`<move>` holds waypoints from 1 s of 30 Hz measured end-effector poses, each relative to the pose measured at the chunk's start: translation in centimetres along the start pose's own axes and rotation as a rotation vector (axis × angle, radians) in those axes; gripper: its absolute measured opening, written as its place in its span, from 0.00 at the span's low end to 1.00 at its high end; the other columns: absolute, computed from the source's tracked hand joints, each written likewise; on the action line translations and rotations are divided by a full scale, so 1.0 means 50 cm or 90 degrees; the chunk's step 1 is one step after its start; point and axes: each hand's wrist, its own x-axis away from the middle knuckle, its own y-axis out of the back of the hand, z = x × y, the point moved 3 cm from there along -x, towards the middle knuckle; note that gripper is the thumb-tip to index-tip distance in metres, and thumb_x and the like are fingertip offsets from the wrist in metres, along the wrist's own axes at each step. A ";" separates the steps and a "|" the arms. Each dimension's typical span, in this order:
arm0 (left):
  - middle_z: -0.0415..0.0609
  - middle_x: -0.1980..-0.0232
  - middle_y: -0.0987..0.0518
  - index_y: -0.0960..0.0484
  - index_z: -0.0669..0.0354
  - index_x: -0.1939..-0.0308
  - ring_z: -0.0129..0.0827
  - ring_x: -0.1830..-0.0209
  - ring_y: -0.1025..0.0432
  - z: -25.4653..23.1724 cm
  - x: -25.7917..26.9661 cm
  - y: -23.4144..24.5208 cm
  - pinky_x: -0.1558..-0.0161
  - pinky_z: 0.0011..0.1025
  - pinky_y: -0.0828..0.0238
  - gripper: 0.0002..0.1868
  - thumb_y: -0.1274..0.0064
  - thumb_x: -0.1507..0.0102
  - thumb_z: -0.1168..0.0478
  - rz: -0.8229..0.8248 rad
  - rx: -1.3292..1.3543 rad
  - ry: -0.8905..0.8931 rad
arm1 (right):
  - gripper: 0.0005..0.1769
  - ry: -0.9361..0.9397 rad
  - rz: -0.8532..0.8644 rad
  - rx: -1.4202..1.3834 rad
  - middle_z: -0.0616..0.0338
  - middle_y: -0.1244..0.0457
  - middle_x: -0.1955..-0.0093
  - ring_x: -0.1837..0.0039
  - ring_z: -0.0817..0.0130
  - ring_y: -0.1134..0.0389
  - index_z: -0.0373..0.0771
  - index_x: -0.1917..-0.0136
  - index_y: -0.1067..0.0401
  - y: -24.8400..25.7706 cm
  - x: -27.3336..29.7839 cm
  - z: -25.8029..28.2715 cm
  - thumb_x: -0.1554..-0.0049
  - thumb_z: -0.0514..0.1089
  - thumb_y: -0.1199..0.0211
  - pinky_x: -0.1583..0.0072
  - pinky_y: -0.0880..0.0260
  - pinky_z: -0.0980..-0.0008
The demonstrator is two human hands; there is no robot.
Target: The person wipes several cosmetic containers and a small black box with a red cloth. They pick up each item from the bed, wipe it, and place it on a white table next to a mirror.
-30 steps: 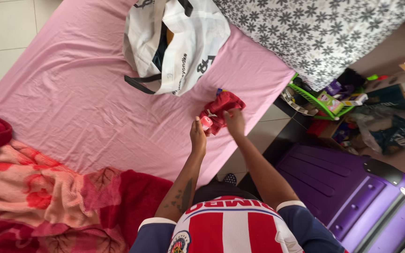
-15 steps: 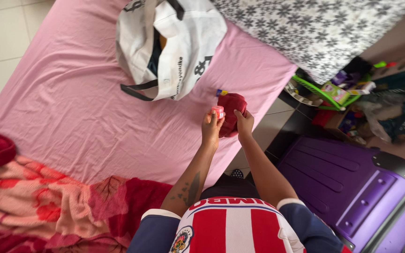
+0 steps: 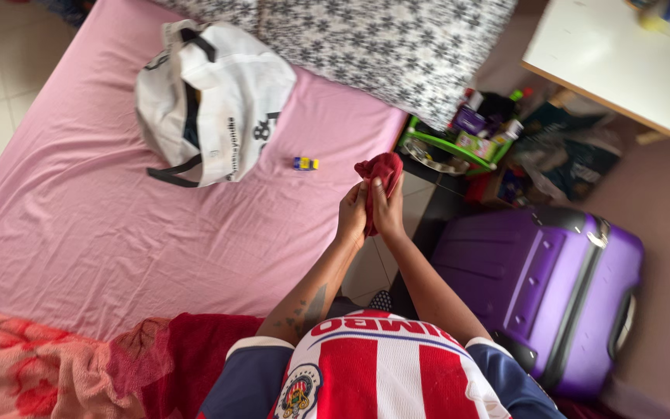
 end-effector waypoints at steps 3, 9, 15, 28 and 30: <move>0.48 0.48 0.18 0.20 0.66 0.43 0.27 0.51 0.24 0.025 0.022 -0.039 0.47 0.27 0.25 0.24 0.53 0.28 0.48 0.088 0.001 0.023 | 0.29 -0.006 -0.058 -0.070 0.50 0.41 0.27 0.27 0.63 0.40 0.36 0.21 0.48 0.076 -0.010 -0.015 0.30 0.49 0.50 0.28 0.39 0.65; 0.45 0.46 0.19 0.21 0.62 0.38 0.27 0.47 0.26 0.009 0.057 -0.087 0.45 0.29 0.27 0.24 0.44 0.32 0.50 0.240 -0.144 0.022 | 0.24 -0.006 -0.103 -0.146 0.53 0.38 0.33 0.33 0.68 0.36 0.34 0.26 0.40 0.210 -0.011 0.007 0.30 0.47 0.47 0.31 0.36 0.68; 0.45 0.44 0.23 0.25 0.60 0.37 0.28 0.43 0.25 -0.054 0.074 -0.139 0.42 0.27 0.22 0.30 0.33 0.42 0.67 0.292 -0.421 -0.237 | 0.16 0.028 -0.133 -0.064 0.56 0.35 0.42 0.43 0.70 0.34 0.34 0.36 0.34 0.284 0.022 0.056 0.35 0.39 0.37 0.41 0.32 0.69; 0.53 0.47 0.18 0.19 0.59 0.45 0.45 0.51 0.22 -0.006 0.141 -0.242 0.55 0.35 0.25 0.27 0.33 0.48 0.72 0.193 -0.671 -0.454 | 0.23 0.285 -0.036 0.351 0.52 0.30 0.45 0.42 0.55 0.30 0.37 0.44 0.22 0.291 0.080 0.188 0.54 0.28 0.35 0.41 0.30 0.62; 0.51 0.50 0.16 0.17 0.58 0.48 0.44 0.53 0.20 -0.004 0.129 -0.234 0.53 0.34 0.24 0.23 0.34 0.47 0.72 0.196 -0.689 -0.447 | 0.23 0.308 -0.019 0.378 0.52 0.30 0.45 0.41 0.53 0.31 0.37 0.45 0.21 0.290 0.088 0.185 0.56 0.28 0.34 0.39 0.31 0.60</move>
